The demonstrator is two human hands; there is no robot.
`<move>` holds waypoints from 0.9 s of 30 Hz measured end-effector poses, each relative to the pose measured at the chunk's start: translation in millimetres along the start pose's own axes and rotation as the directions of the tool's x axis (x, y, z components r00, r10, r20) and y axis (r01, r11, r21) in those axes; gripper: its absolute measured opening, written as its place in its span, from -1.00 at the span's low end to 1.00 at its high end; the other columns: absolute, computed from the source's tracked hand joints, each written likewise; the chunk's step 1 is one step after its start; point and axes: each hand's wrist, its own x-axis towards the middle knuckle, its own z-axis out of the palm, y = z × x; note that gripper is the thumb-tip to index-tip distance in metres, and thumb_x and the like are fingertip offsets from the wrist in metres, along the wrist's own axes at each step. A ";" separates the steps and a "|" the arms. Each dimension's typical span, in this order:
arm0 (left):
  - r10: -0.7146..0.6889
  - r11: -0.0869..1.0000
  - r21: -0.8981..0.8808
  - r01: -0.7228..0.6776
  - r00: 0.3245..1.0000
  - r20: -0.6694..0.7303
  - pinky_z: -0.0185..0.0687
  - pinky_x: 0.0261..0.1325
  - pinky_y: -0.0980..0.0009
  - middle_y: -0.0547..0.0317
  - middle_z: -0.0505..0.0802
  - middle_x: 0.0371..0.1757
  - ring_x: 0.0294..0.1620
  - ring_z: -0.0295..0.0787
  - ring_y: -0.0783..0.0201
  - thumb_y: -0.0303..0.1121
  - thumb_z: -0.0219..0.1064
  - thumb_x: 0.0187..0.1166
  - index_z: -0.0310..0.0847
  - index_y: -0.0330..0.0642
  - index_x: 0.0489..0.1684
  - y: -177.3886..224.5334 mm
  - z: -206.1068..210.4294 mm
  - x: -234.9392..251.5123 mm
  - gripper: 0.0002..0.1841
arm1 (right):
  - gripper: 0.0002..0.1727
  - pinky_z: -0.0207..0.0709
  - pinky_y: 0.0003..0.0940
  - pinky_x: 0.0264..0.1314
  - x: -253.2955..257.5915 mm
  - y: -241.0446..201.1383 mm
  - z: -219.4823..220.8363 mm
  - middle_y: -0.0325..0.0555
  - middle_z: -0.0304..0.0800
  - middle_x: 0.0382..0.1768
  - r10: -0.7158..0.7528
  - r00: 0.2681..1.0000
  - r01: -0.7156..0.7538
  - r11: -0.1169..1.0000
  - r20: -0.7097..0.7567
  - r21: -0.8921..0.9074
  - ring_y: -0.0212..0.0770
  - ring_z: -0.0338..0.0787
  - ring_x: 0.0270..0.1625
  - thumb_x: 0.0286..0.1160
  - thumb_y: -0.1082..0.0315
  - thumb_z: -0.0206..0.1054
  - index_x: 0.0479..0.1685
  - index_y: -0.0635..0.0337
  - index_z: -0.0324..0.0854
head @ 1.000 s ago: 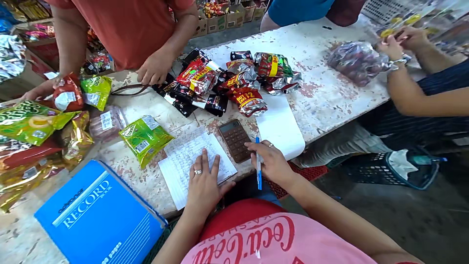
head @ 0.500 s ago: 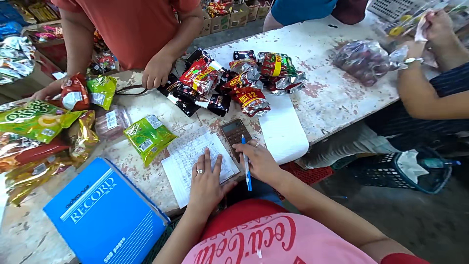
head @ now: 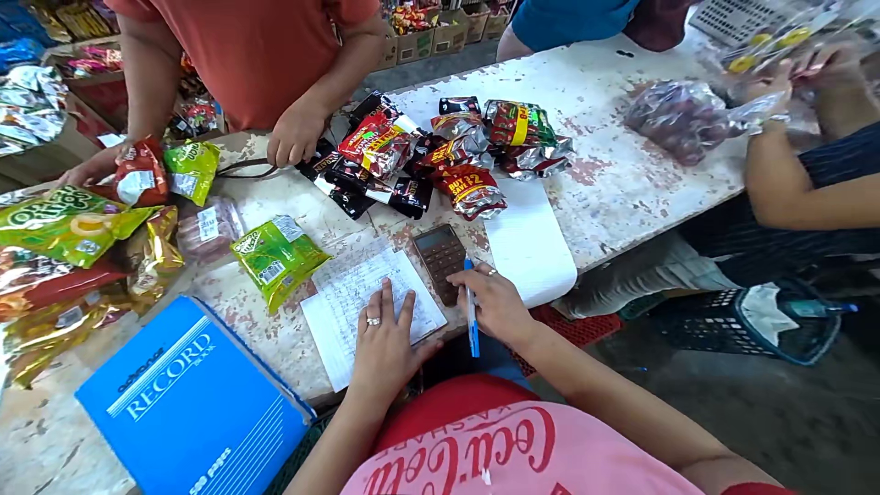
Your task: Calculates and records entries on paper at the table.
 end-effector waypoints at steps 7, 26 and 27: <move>-0.004 1.000 -0.008 0.004 1.000 -0.008 0.41 0.50 -0.19 -0.29 0.46 0.70 0.63 0.44 -0.33 0.62 0.01 0.33 0.54 0.03 0.60 -0.7 -1.4 -0.3 0.00 | -0.70 0.70 0.03 0.04 11.7 -6.2 4.8 -0.01 0.91 -0.12 -0.024 0.995 0.022 1.000 0.093 0.020 0.14 0.83 0.04 0.50 0.35 0.21 0.09 0.18 0.76; 0.068 0.997 -0.014 -0.070 0.995 -0.070 0.46 0.49 -0.21 -0.24 0.58 0.62 0.59 0.49 -0.35 0.56 0.04 0.41 0.60 -0.05 0.54 -4.3 0.2 -7.4 -0.05 | -0.73 0.71 -0.03 -0.18 -11.1 14.7 -15.3 0.01 0.88 -0.23 0.101 0.994 -0.104 0.993 -0.047 -0.060 0.11 0.84 -0.16 0.44 0.39 0.18 -0.06 0.20 0.78; 0.070 0.997 -0.010 -0.071 0.995 -0.066 0.46 0.49 -0.22 -0.24 0.58 0.62 0.60 0.49 -0.35 0.56 0.03 0.41 0.60 -0.05 0.54 -3.9 -0.2 -7.5 -0.05 | -0.73 0.71 -0.01 -0.17 -16.6 18.1 -15.4 0.03 0.88 -0.22 0.120 0.992 -0.121 0.991 -0.026 -0.062 0.13 0.84 -0.15 0.42 0.42 0.20 -0.05 0.21 0.78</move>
